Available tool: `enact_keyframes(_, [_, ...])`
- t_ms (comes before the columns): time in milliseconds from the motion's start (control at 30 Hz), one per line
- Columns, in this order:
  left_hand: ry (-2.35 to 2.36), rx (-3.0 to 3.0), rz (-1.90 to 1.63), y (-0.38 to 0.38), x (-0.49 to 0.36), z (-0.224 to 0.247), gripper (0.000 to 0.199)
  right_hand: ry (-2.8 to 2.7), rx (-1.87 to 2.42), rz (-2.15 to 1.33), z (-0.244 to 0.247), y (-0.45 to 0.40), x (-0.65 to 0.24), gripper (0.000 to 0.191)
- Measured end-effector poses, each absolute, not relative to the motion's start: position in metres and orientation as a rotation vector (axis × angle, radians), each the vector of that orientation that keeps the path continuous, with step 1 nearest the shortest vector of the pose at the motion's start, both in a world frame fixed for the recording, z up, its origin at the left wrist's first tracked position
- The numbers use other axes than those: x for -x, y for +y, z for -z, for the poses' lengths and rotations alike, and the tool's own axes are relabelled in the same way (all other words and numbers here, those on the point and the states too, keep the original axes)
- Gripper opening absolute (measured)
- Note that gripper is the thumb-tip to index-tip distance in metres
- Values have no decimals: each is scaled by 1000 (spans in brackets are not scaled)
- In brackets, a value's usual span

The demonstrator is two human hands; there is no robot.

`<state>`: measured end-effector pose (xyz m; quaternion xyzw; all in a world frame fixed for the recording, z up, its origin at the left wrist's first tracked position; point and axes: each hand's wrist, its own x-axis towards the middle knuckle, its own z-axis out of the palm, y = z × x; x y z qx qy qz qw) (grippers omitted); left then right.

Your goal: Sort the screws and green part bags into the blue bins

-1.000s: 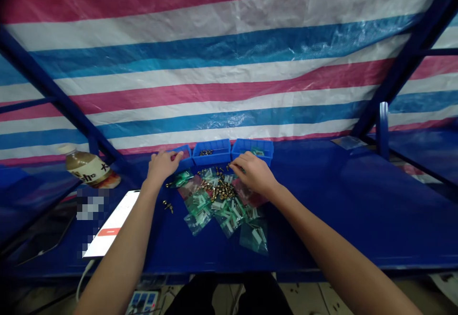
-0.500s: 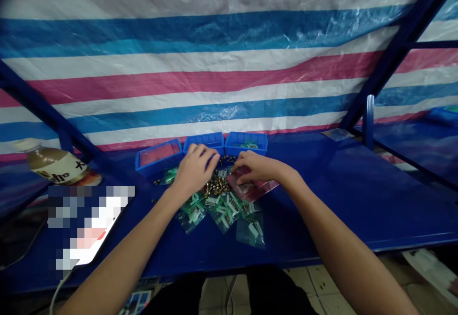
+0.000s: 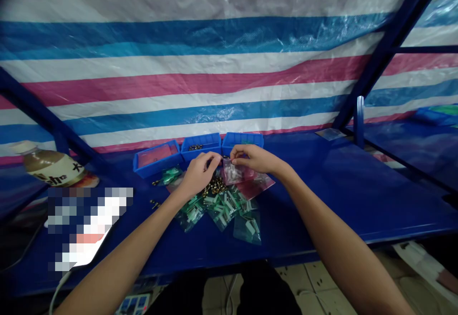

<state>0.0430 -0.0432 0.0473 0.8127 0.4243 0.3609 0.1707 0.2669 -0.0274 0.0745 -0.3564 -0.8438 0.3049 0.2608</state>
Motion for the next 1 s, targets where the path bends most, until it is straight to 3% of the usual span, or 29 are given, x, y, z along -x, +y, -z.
enact_keyframes(233, [1045, -2056, -979, -44, -47, -43, 38, -1911, 980, -800, -63, -24, -253, 20])
enact_keyframes(333, [1012, -1866, -1024, -40, -47, -40, 35, -1908, 998, -585, -66, -29, -250, 28])
enact_keyframes(500, [1036, -1372, -1189, -31, -45, -37, 36, -2279, 941, -144, -71, -37, -250, 70])
enact_keyframes(533, [1060, -1308, -1210, -29, -45, -37, 42, -2327, 949, -70, -71, -37, -250, 69])
enact_keyframes(600, [1121, -1257, -1228, -27, -44, -37, 52, -2336, 945, 25, -69, -36, -250, 47])
enact_keyframes(700, [1237, -1392, -1275, -29, -43, -41, 46, -2228, 888, -21, -67, -34, -250, 25])
enact_keyframes(867, [1300, -1860, -1372, -36, -41, -50, 43, -1965, 923, -289, -68, -35, -248, 14])
enact_keyframes(1000, [1037, -1884, -1176, -39, -43, -49, 33, -1757, 1008, -473, -67, -34, -246, 23])
